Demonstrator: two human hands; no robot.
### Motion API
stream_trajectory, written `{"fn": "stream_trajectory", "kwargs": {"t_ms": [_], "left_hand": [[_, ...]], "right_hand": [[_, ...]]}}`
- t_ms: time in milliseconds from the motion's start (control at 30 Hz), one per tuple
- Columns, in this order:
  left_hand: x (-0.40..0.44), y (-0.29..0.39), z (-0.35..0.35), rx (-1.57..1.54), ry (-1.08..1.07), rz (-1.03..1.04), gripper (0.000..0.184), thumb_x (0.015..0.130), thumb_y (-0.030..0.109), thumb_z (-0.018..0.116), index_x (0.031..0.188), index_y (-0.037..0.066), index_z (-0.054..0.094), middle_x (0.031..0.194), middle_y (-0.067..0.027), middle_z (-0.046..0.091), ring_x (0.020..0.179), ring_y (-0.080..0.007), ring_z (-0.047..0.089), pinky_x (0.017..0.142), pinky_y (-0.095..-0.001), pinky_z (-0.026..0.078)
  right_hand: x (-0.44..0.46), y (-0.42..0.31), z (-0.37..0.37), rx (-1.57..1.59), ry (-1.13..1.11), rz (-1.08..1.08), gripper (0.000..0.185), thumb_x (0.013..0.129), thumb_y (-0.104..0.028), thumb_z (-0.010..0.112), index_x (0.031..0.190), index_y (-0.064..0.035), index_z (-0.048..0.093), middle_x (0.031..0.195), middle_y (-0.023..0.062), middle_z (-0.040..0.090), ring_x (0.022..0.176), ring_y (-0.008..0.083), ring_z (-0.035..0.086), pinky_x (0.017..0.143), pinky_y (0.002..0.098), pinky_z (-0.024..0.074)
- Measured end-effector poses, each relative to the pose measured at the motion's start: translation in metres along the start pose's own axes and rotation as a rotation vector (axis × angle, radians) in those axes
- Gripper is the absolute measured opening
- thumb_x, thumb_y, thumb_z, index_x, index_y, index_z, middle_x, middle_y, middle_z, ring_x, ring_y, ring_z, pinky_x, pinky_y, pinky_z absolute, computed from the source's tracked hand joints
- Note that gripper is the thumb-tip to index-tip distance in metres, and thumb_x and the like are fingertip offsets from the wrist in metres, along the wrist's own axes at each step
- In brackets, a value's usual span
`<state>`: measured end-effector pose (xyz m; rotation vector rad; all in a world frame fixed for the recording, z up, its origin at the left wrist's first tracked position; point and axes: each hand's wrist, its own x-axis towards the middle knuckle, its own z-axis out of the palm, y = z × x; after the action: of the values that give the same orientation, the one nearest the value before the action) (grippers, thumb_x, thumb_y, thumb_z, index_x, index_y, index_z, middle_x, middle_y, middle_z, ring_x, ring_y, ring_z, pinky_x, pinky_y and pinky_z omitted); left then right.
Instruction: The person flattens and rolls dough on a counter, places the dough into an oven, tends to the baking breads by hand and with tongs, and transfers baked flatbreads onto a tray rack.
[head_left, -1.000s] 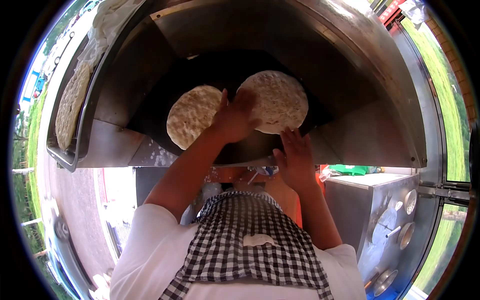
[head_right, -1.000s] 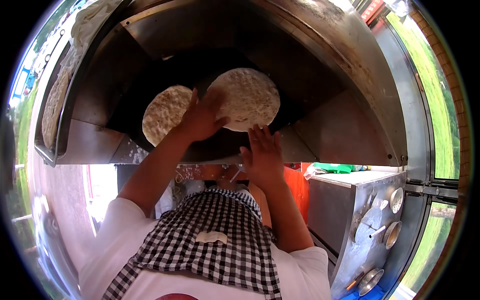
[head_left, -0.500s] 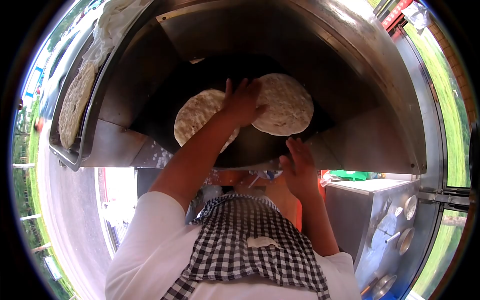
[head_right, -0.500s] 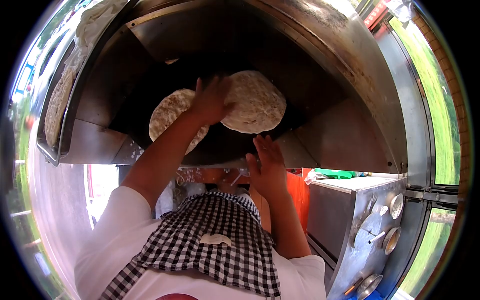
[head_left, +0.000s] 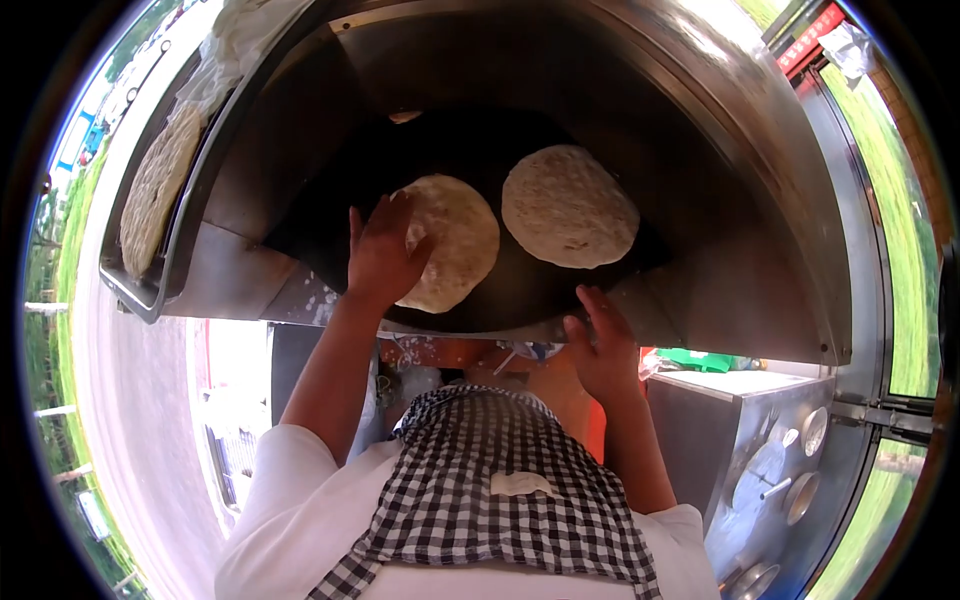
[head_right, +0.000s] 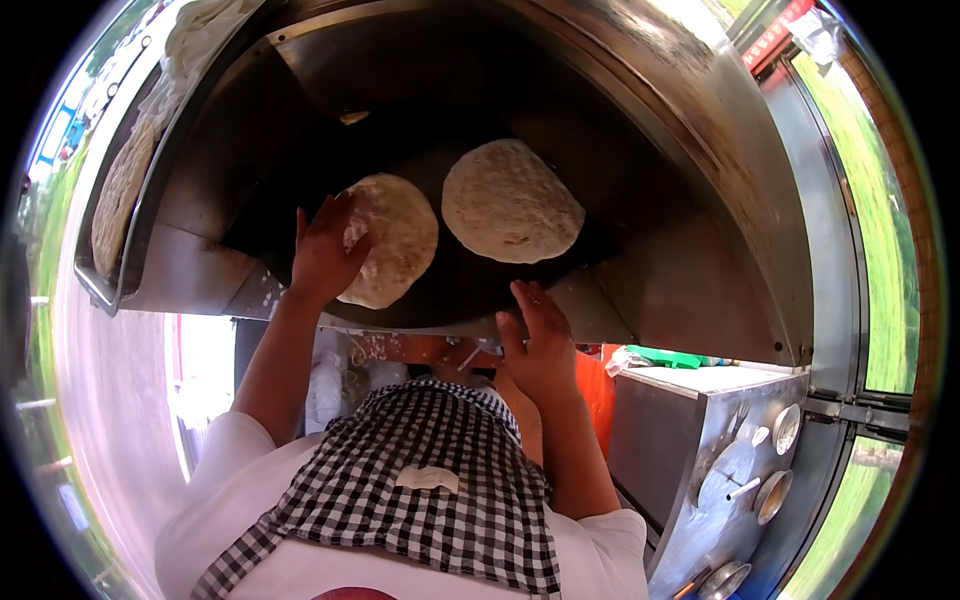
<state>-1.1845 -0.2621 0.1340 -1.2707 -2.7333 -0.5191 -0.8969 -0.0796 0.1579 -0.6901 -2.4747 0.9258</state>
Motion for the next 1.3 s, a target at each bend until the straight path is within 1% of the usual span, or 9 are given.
{"fn": "stream_trajectory", "kwargs": {"t_ms": [167,300,400,533,600,900,1100,1200,1300], "left_hand": [[-0.015,0.009,-0.003,0.000,0.008,-0.030,0.066,0.089,0.034,0.071,0.146,0.006,0.053,0.138,-0.0159,0.064,0.136,-0.0342,0.054,0.122,-0.0665,0.019],[-0.015,0.021,0.015,0.021,0.022,0.048,0.072,0.087,0.041,0.074,0.146,0.006,0.053,0.121,-0.0191,0.071,0.120,-0.0352,0.065,0.125,-0.0602,0.016],[-0.009,0.036,0.017,0.081,-0.226,0.002,0.073,0.086,0.040,0.074,0.147,0.006,0.053,0.117,-0.0192,0.072,0.117,-0.0347,0.066,0.126,-0.0591,0.015],[0.005,0.039,-0.013,-0.028,-0.560,0.114,0.071,0.086,0.037,0.072,0.147,0.009,0.054,0.133,-0.0157,0.066,0.129,-0.0316,0.059,0.127,-0.0594,0.012],[0.000,0.028,-0.011,-0.209,-0.500,0.295,0.070,0.087,0.038,0.068,0.149,0.011,0.052,0.146,-0.0120,0.059,0.141,-0.0295,0.051,0.127,-0.0606,0.010],[-0.008,0.065,0.014,-0.106,-0.254,0.213,0.069,0.080,0.024,0.074,0.146,0.017,0.057,0.150,-0.0105,0.056,0.147,-0.0261,0.043,0.128,-0.0601,0.010],[-0.005,0.073,0.011,-0.113,-0.305,0.306,0.070,0.080,0.021,0.073,0.147,0.013,0.054,0.153,-0.0127,0.053,0.150,-0.0283,0.038,0.128,-0.0595,0.006],[-0.013,0.086,0.000,-0.103,-0.267,0.218,0.068,0.078,0.012,0.073,0.145,0.017,0.058,0.154,-0.0113,0.052,0.152,-0.0297,0.035,0.127,-0.0605,0.013],[-0.026,0.091,-0.014,-0.314,-0.175,0.097,0.065,0.080,0.009,0.071,0.143,0.016,0.060,0.151,-0.0118,0.056,0.150,-0.0318,0.040,0.127,-0.0605,0.014]], "right_hand": [[0.007,-0.008,0.011,0.044,-0.047,-0.058,0.040,0.095,-0.019,0.069,0.130,-0.0006,0.065,0.128,0.0241,0.068,0.121,0.0415,0.065,0.102,0.0463,0.0520],[0.010,-0.015,0.020,0.094,-0.074,-0.097,0.039,0.095,-0.018,0.070,0.129,-0.0009,0.066,0.126,0.0233,0.069,0.117,0.0395,0.066,0.100,0.0441,0.0533],[0.008,-0.016,0.014,0.099,-0.091,-0.110,0.038,0.094,-0.018,0.070,0.128,-0.0010,0.066,0.124,0.0218,0.070,0.114,0.0381,0.068,0.097,0.0431,0.0542],[-0.001,-0.007,0.008,0.086,-0.068,-0.132,0.037,0.094,-0.018,0.070,0.127,-0.0011,0.067,0.122,0.0207,0.070,0.111,0.0380,0.068,0.096,0.0430,0.0548],[-0.007,-0.002,0.004,0.077,-0.068,-0.111,0.037,0.094,-0.018,0.070,0.126,-0.0012,0.067,0.122,0.0207,0.070,0.111,0.0381,0.068,0.096,0.0431,0.0549],[-0.023,0.009,-0.015,0.088,-0.070,0.006,0.037,0.096,-0.019,0.071,0.129,-0.0037,0.067,0.125,0.0192,0.070,0.116,0.0352,0.067,0.099,0.0406,0.0530],[-0.025,0.015,-0.023,0.101,-0.053,-0.032,0.037,0.094,-0.018,0.071,0.127,-0.0007,0.067,0.121,0.0213,0.070,0.111,0.0373,0.069,0.095,0.0421,0.0549],[-0.028,0.016,-0.028,0.140,-0.085,0.005,0.037,0.096,-0.018,0.070,0.130,-0.0042,0.067,0.125,0.0193,0.070,0.117,0.0352,0.067,0.100,0.0406,0.0526],[-0.030,0.027,-0.032,0.136,-0.073,-0.040,0.037,0.096,-0.018,0.070,0.130,-0.0041,0.066,0.125,0.0195,0.069,0.117,0.0353,0.067,0.098,0.0404,0.0541]]}}
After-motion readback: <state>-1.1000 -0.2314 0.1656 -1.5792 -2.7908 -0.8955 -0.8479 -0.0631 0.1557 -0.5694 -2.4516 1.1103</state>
